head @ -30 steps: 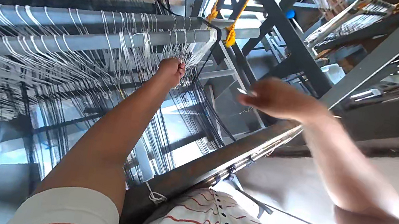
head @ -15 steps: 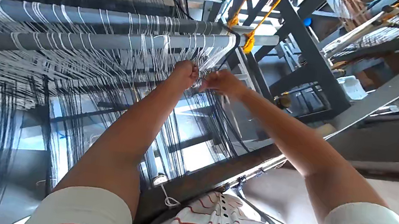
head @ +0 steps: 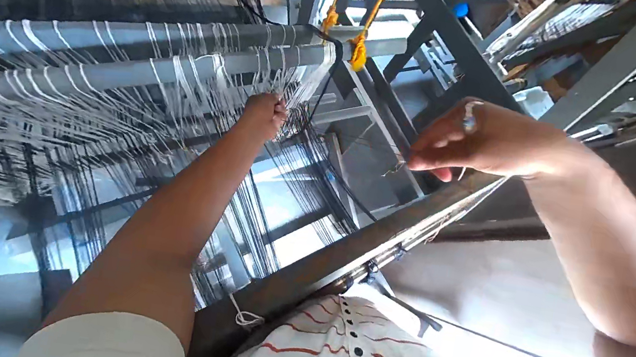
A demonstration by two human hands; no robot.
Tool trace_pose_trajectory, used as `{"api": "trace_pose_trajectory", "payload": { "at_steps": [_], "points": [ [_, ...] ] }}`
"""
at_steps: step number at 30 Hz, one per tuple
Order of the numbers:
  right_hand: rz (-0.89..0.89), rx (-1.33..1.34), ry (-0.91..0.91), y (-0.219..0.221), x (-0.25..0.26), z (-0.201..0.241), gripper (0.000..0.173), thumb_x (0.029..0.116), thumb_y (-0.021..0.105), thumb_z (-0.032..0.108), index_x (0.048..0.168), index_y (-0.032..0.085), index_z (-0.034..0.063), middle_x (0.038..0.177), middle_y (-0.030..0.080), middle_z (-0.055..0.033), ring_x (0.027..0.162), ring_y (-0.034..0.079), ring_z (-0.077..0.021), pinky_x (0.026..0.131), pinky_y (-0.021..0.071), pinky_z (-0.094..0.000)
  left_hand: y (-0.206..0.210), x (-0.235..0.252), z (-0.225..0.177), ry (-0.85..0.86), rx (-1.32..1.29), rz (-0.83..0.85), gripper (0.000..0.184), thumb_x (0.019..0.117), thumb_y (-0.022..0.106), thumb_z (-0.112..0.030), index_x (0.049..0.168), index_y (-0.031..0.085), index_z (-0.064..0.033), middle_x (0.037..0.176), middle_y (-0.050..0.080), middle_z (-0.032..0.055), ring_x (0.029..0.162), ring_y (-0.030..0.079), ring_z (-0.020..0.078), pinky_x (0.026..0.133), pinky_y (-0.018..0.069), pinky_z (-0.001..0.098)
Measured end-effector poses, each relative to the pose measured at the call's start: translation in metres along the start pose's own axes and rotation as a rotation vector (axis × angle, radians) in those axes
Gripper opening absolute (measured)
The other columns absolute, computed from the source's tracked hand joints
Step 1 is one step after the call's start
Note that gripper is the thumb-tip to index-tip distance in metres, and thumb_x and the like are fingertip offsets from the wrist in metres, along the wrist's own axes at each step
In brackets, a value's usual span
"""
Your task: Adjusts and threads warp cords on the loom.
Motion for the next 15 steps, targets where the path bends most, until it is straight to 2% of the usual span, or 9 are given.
{"api": "trace_pose_trajectory", "payload": {
  "at_steps": [3,5,8,10,12,15],
  "points": [
    [-0.144,-0.143,-0.131,-0.002,-0.050,0.010,0.016,0.0952,0.065,0.019,0.088,0.078,0.0136,0.067,0.068,0.0093,0.057,0.059,0.0037,0.052,0.0502,-0.0145,0.000,0.003,0.000,0.008,-0.002,0.012,0.013,0.1069,0.039,-0.008,0.098,0.048,-0.0116,0.078,0.050,-0.0033,0.051,0.041,-0.0006,0.046,0.0369,0.0120],
    [-0.278,-0.269,-0.204,0.005,-0.082,0.015,0.016,0.0946,0.063,0.019,0.092,0.078,0.0143,0.073,0.069,0.0105,0.062,0.061,0.0060,0.056,0.0527,-0.0118,0.001,0.003,0.001,0.010,0.005,0.014,0.015,0.1076,0.038,-0.009,0.097,0.048,-0.0119,0.076,0.050,-0.0036,0.050,0.041,-0.0001,0.046,0.0371,0.0127],
    [-0.437,-0.488,-0.281,0.028,-0.118,0.003,0.020,0.0939,0.060,0.018,0.091,0.079,0.0106,0.081,0.071,0.0046,0.070,0.062,0.0020,0.065,0.0542,-0.0167,0.005,0.000,0.002,0.021,-0.003,0.017,0.016,0.1080,0.037,-0.010,0.097,0.048,-0.0125,0.077,0.051,-0.0036,0.052,0.043,0.0004,0.049,0.0400,0.0134],
    [-0.472,-0.429,-0.221,0.049,-0.137,-0.023,0.025,0.0984,0.057,0.020,0.094,0.079,0.0092,0.083,0.072,0.0022,0.072,0.062,0.0027,0.067,0.0535,-0.0159,0.004,-0.001,0.003,0.029,-0.028,-0.002,0.015,0.1084,0.037,-0.010,0.099,0.048,-0.0117,0.079,0.053,-0.0031,0.054,0.047,0.0008,0.051,0.0428,0.0138],
    [-0.490,-0.247,-0.162,0.070,-0.153,-0.051,0.027,0.1002,0.057,0.020,0.097,0.078,0.0038,0.085,0.073,-0.0022,0.075,0.062,0.0042,0.072,0.0521,-0.0127,0.002,-0.004,0.005,0.037,-0.069,-0.026,0.013,0.1092,0.037,-0.010,0.101,0.048,-0.0104,0.080,0.054,-0.0022,0.058,0.051,0.0017,0.056,0.0472,0.0149],
    [-0.568,0.053,-0.069,0.097,-0.172,-0.089,0.023,0.0977,0.062,0.020,0.096,0.077,0.0019,0.082,0.072,0.0034,0.071,0.060,0.0109,0.068,0.0507,-0.0064,-0.003,-0.007,0.007,0.056,-0.156,-0.033,0.012,0.1110,0.037,-0.012,0.111,0.048,-0.0074,0.085,0.057,0.0002,0.067,0.059,0.0042,0.067,0.0543,0.0173]
  ]
}}
Point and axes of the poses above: each hand's wrist, its own x-axis towards the middle knuckle, its own y-axis out of the palm, z = x × y, the point moved 4 cm from there along x, towards the middle knuckle
